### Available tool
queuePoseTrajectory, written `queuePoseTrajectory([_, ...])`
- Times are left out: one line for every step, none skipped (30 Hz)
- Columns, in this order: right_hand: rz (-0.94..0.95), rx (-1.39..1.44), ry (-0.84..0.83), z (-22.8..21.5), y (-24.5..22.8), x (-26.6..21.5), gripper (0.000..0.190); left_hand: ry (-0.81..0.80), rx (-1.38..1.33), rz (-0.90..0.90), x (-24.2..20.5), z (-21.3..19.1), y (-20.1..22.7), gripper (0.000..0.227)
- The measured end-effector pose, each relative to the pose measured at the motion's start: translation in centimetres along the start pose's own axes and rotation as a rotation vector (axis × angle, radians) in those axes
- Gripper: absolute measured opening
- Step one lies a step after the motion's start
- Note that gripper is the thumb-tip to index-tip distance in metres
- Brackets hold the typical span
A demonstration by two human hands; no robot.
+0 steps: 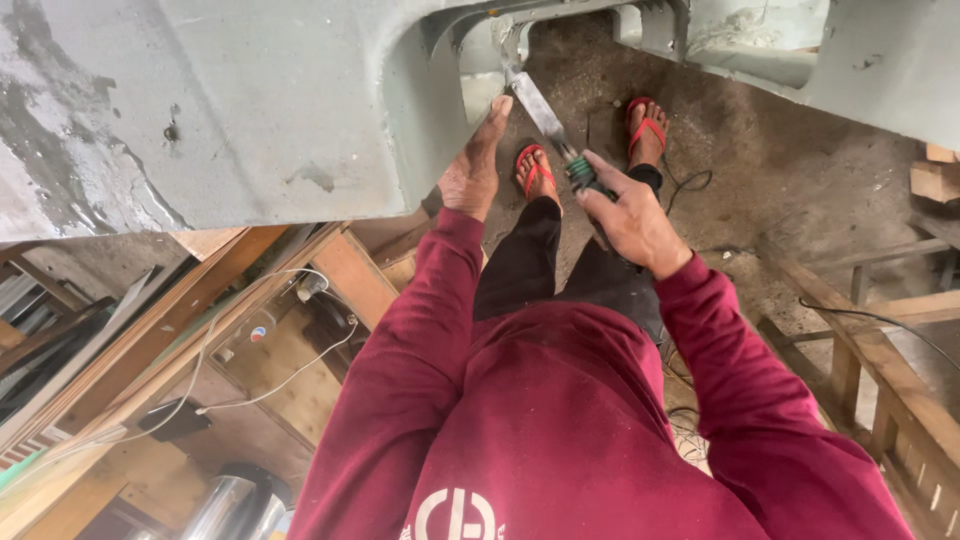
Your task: The person cleans a large grey metal frame using a wire brush and a red heat gun. They scrub the surface with the wire brush, then apply heat to specific areas, and finally use a metal scraper to remove residue from the frame's edges.
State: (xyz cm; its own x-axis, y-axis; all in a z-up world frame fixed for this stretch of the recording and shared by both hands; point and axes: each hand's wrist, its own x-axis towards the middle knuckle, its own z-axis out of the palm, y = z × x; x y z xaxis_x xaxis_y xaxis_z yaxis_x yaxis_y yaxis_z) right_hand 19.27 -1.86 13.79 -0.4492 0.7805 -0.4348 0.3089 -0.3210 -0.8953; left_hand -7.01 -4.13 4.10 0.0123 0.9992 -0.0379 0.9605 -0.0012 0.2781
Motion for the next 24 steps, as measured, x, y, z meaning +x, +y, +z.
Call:
queuePoseTrajectory([0.04, -0.073, 0.026, -0.1, 0.1, -0.2, 0.057, -0.027, 0.116, 0.029, -0.2, 0.3, -0.1, 0.077])
queuePoseTrajectory([0.082, -0.146, 0.05, -0.2, 0.2, -0.5, 0.059, -0.044, 0.177, 0.033, -0.4, 0.6, -0.1, 0.078])
queuePoseTrajectory([0.123, -0.219, 0.073, -0.3, 0.2, -0.6, 0.061, -0.062, 0.238, 0.037, -0.7, 0.8, -0.1, 0.08])
queuePoseTrajectory([0.064, -0.244, 0.096, -0.4, 0.2, -0.4, 0.061, -0.078, 0.301, 0.045, -0.7, 1.0, -0.2, 0.082])
queuePoseTrajectory([0.006, -0.268, 0.119, -0.5, 0.1, -0.2, 0.061, -0.069, 0.318, 0.053, -0.7, 1.2, -0.3, 0.082])
queuePoseTrajectory([-0.052, -0.291, 0.14, -0.7, 0.1, 0.1, 0.061, -0.063, 0.335, 0.059, -0.9, 1.3, -0.3, 0.082])
queuePoseTrajectory([-0.054, -0.309, 0.133, -0.8, 0.1, 0.4, 0.06, -0.057, 0.352, 0.066, -1.1, 1.5, -0.4, 0.082])
queuePoseTrajectory([-0.055, -0.326, 0.128, -0.9, 0.2, 0.7, 0.06, -0.067, 0.392, 0.076, -1.3, 1.6, -0.5, 0.082])
queuePoseTrajectory([-0.055, -0.342, 0.123, -1.0, 0.2, 1.0, 0.06, -0.077, 0.431, 0.086, -1.4, 1.7, -0.6, 0.082])
queuePoseTrajectory([-0.086, -0.355, 0.126, -1.0, 0.2, 1.3, 0.059, -0.085, 0.469, 0.098, -1.3, 1.9, -0.7, 0.081])
queuePoseTrajectory([-0.117, -0.368, 0.128, -1.0, 0.3, 1.5, 0.059, -0.114, 0.44, 0.089, -1.3, 2.0, -0.9, 0.081])
queuePoseTrajectory([-0.147, -0.382, 0.129, -1.0, 0.4, 1.6, 0.059, -0.143, 0.409, 0.077, -1.3, 2.2, -0.9, 0.081])
queuePoseTrajectory([-0.097, -0.388, 0.109, -1.0, 0.4, 1.6, 0.06, -0.173, 0.378, 0.066, -1.2, 2.3, -0.9, 0.081])
queuePoseTrajectory([-0.047, -0.393, 0.087, -0.8, 0.5, 1.6, 0.061, -0.168, 0.551, 0.112, -1.2, 2.3, -0.9, 0.079])
queuePoseTrajectory([0.003, -0.398, 0.065, -0.7, 0.6, 1.5, 0.062, -0.163, 0.723, 0.158, -1.3, 2.3, -0.9, 0.077])
queuePoseTrajectory([-0.032, -0.41, 0.07, -0.6, 0.6, 1.5, 0.061, -0.156, 0.895, 0.203, -1.3, 2.3, -0.8, 0.076])
queuePoseTrajectory([-0.068, -0.422, 0.075, -0.5, 0.6, 1.5, 0.06, -0.148, 0.916, 0.207, -1.4, 2.2, -0.7, 0.076])
queuePoseTrajectory([-0.105, -0.435, 0.08, -0.6, 0.6, 1.5, 0.06, -0.14, 0.936, 0.209, -1.4, 2.2, -0.6, 0.076])
queuePoseTrajectory([-0.14, -0.439, 0.082, -0.6, 0.4, 1.5, 0.06, -0.131, 0.956, 0.212, -1.4, 2.1, -0.5, 0.076])
queuePoseTrajectory([-0.174, -0.445, 0.082, -0.7, 0.3, 1.5, 0.06, -0.122, 0.995, 0.223, -1.5, 2.0, -0.4, 0.074])
queuePoseTrajectory([-0.209, -0.45, 0.083, -0.8, 0.0, 1.5, 0.06, -0.114, 1.034, 0.233, -1.5, 1.9, -0.4, 0.073])
queuePoseTrajectory([-0.178, -0.476, 0.061, -0.9, -0.3, 1.5, 0.061, -0.105, 1.073, 0.243, -1.6, 1.9, -0.3, 0.072])
queuePoseTrajectory([-0.146, -0.503, 0.039, -1.2, -0.7, 1.5, 0.061, -0.088, 1.049, 0.237, -1.6, 1.9, -0.3, 0.072])
queuePoseTrajectory([-0.115, -0.529, 0.018, -1.4, -1.2, 1.6, 0.062, -0.071, 1.025, 0.23, -1.5, 2.0, -0.4, 0.072])
